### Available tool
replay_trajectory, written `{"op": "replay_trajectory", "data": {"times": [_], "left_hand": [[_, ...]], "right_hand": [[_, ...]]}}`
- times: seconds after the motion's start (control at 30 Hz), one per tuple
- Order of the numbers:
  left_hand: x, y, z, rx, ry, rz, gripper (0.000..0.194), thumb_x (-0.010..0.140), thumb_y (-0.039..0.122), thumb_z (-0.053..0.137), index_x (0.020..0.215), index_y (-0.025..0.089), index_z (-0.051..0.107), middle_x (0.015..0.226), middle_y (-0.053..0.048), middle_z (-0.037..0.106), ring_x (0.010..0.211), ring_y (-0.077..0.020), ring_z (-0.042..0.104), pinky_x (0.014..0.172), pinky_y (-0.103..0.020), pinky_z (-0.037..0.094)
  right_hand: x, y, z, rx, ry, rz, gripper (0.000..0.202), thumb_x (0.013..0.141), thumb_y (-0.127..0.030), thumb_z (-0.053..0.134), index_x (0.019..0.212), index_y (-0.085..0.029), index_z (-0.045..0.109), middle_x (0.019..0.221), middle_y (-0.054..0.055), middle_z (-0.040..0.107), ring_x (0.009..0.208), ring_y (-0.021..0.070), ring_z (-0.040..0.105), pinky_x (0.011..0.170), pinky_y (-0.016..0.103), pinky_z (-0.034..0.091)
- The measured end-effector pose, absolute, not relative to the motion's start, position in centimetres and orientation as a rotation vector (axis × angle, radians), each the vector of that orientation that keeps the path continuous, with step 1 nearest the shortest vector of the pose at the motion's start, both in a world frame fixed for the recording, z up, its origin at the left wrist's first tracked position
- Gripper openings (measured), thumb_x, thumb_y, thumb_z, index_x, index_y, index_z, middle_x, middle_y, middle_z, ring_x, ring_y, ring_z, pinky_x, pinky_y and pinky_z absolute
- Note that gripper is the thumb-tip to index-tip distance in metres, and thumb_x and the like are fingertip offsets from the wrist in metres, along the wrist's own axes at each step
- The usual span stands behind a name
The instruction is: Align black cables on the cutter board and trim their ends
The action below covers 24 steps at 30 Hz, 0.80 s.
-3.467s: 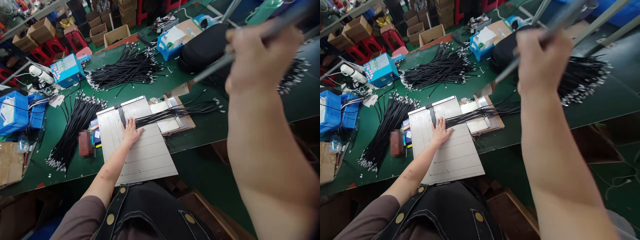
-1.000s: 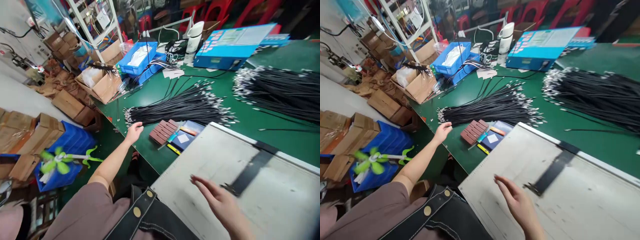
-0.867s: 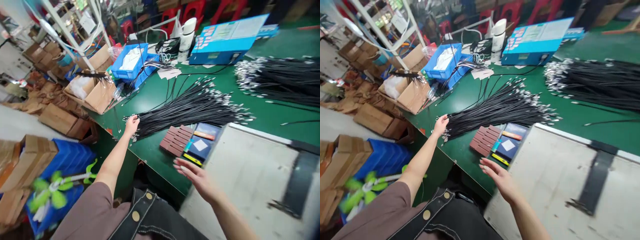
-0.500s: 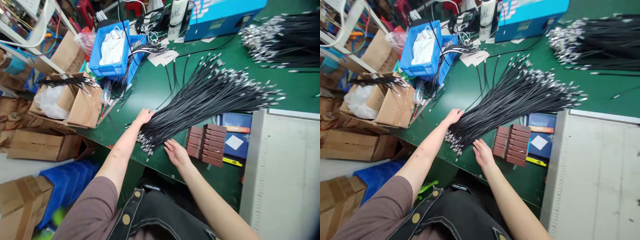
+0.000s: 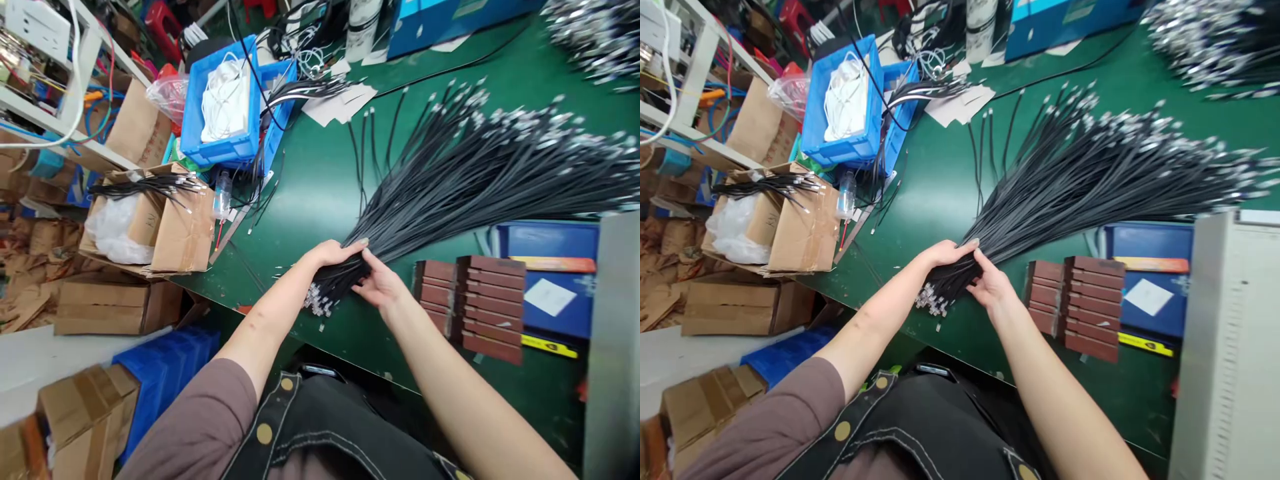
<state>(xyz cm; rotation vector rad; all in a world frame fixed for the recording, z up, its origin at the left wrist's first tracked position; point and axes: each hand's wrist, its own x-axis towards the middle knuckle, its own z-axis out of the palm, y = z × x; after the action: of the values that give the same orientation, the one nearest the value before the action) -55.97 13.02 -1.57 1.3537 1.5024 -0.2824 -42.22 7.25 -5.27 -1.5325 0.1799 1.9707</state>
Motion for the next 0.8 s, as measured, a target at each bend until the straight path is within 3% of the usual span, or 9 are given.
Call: {"op": "replay_trajectory", "data": {"times": [0.07, 0.17, 0.3, 0.4, 0.57, 0.67, 0.8], "left_hand": [[-56.0, 12.8, -1.2, 1.358, 1.48, -0.284, 0.101, 0.084, 0.087, 0.024, 0.11, 0.003, 0.073, 0.123, -0.024, 0.07, 0.113, -0.0352, 0.068, 0.095, -0.038, 0.052], [-56.1, 12.3, -0.5, 1.377, 1.472, -0.255, 0.091, 0.084, 0.085, 0.036, 0.113, 0.005, 0.071, 0.124, -0.021, 0.07, 0.118, -0.0358, 0.065, 0.098, -0.039, 0.051], [-56.1, 11.4, -0.2, 1.274, 1.386, -0.139, 0.073, 0.08, 0.077, 0.057, 0.112, 0.013, 0.071, 0.115, -0.01, 0.075, 0.109, -0.03, 0.068, 0.095, -0.037, 0.053], [-55.8, 10.7, -0.1, 1.182, 1.419, -0.065, 0.069, 0.074, 0.071, 0.07, 0.113, 0.014, 0.07, 0.112, -0.009, 0.076, 0.106, -0.0279, 0.069, 0.093, -0.036, 0.054], [-55.1, 10.1, 1.3, 1.226, 1.403, 0.034, 0.065, 0.072, 0.062, 0.077, 0.117, 0.015, 0.068, 0.116, -0.008, 0.074, 0.108, -0.0261, 0.068, 0.094, -0.035, 0.054], [-54.3, 10.0, 2.9, 1.268, 1.471, -0.021, 0.071, 0.068, 0.064, 0.08, 0.118, 0.015, 0.066, 0.117, -0.009, 0.074, 0.108, -0.0276, 0.069, 0.094, -0.036, 0.054], [-52.7, 9.6, 5.1, 1.365, 1.725, -0.25, 0.093, 0.055, 0.063, 0.088, 0.126, 0.013, 0.056, 0.129, -0.017, 0.067, 0.116, -0.034, 0.066, 0.096, -0.038, 0.053]], "right_hand": [[-41.9, 7.6, -5.1, -1.549, 0.139, 2.009, 0.021, 0.082, -0.041, 0.074, 0.092, -0.024, 0.07, 0.091, 0.001, 0.075, 0.074, 0.016, 0.064, 0.068, 0.032, 0.054], [-41.8, 7.5, -4.9, -1.561, 0.056, 1.983, 0.026, 0.076, -0.039, 0.081, 0.09, -0.02, 0.07, 0.089, 0.003, 0.076, 0.073, 0.0161, 0.066, 0.066, 0.031, 0.054], [-42.3, 7.0, -4.7, -1.474, 0.021, 1.856, 0.02, 0.071, -0.025, 0.084, 0.085, -0.019, 0.07, 0.085, 0.003, 0.076, 0.081, 0.0154, 0.069, 0.073, 0.026, 0.058], [-42.5, 6.8, -4.4, -1.316, 0.128, 1.836, 0.016, 0.071, -0.016, 0.08, 0.084, -0.018, 0.07, 0.089, 0.004, 0.076, 0.089, 0.0166, 0.071, 0.081, 0.025, 0.061], [-41.2, 6.6, -3.9, -1.186, 0.228, 1.952, 0.016, 0.076, -0.024, 0.078, 0.089, -0.017, 0.071, 0.094, 0.007, 0.077, 0.092, 0.0193, 0.073, 0.085, 0.03, 0.063], [-40.2, 7.1, -3.9, -1.026, 0.299, 2.159, 0.022, 0.083, -0.034, 0.075, 0.094, -0.016, 0.072, 0.095, 0.009, 0.077, 0.091, 0.0206, 0.074, 0.083, 0.031, 0.064], [-40.6, 7.9, -3.5, -0.906, 0.307, 2.277, 0.015, 0.085, -0.029, 0.073, 0.09, -0.015, 0.072, 0.086, 0.007, 0.078, 0.081, 0.0181, 0.074, 0.081, 0.026, 0.063]]}}
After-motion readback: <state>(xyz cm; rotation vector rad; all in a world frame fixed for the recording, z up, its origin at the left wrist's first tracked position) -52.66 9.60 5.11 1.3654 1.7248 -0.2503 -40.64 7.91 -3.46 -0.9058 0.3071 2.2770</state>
